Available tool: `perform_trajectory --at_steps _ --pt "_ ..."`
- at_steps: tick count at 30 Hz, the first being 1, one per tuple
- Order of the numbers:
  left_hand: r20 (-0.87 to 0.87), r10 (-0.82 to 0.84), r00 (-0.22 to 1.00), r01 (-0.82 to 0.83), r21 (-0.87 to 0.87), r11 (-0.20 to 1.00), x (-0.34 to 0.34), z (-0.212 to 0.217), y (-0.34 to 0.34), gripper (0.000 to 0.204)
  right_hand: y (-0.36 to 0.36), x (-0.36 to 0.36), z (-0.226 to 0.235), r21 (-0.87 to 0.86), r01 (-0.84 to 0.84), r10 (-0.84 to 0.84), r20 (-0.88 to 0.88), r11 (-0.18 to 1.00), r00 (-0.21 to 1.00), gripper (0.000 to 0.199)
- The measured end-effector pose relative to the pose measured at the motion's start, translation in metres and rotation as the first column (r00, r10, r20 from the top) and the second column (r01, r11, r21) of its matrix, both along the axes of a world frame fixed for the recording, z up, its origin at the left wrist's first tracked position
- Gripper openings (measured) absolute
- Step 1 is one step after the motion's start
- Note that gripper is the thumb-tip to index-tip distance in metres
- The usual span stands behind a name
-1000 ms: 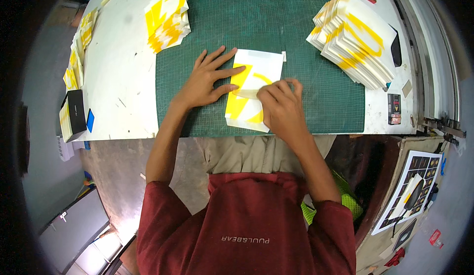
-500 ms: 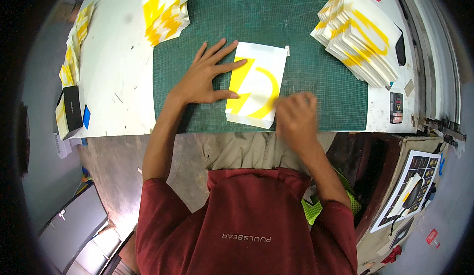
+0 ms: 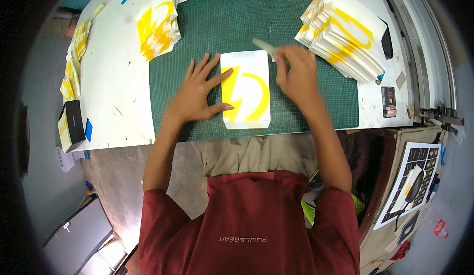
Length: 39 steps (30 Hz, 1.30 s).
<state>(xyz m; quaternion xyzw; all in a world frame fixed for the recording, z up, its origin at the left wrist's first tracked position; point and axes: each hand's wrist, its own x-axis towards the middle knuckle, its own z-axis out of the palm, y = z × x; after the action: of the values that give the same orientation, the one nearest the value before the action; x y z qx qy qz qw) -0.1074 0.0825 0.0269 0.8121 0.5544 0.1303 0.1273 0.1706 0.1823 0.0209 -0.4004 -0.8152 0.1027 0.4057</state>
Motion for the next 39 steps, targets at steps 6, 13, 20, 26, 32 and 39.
perform_trajectory --at_steps 6,13,20,26,32,39 --pt "0.134 -0.011 0.991 0.004 0.051 0.999 0.025 -0.005 -0.012 0.070 -0.106 0.045 0.000 -0.056 -0.302 0.306 0.072 0.952 0.949 0.022" --pt "0.031 -0.112 0.993 0.109 0.065 0.992 0.032 -0.015 -0.003 0.070 -0.129 0.040 -0.011 -0.079 -0.256 0.267 0.209 0.964 0.941 0.033" --pt "0.060 -0.093 0.994 0.091 0.028 0.995 0.030 -0.013 -0.001 0.068 -0.070 0.027 0.016 -0.203 -0.348 0.386 0.197 0.915 0.901 0.025" --pt "0.034 -0.089 0.995 0.088 0.014 0.996 0.031 -0.020 0.003 0.069 -0.061 0.008 0.007 -0.245 -0.361 0.401 0.137 0.900 0.906 0.026" --pt "0.092 -0.077 0.993 0.079 -0.014 0.997 0.035 -0.009 -0.002 0.078 -0.055 0.059 -0.001 -0.164 -0.064 0.106 0.261 0.984 0.959 0.027" --pt "0.183 -0.126 0.975 0.126 0.012 0.992 0.045 -0.010 -0.018 0.049 -0.077 0.065 0.002 -0.106 0.333 -0.313 0.164 0.937 0.935 0.024"
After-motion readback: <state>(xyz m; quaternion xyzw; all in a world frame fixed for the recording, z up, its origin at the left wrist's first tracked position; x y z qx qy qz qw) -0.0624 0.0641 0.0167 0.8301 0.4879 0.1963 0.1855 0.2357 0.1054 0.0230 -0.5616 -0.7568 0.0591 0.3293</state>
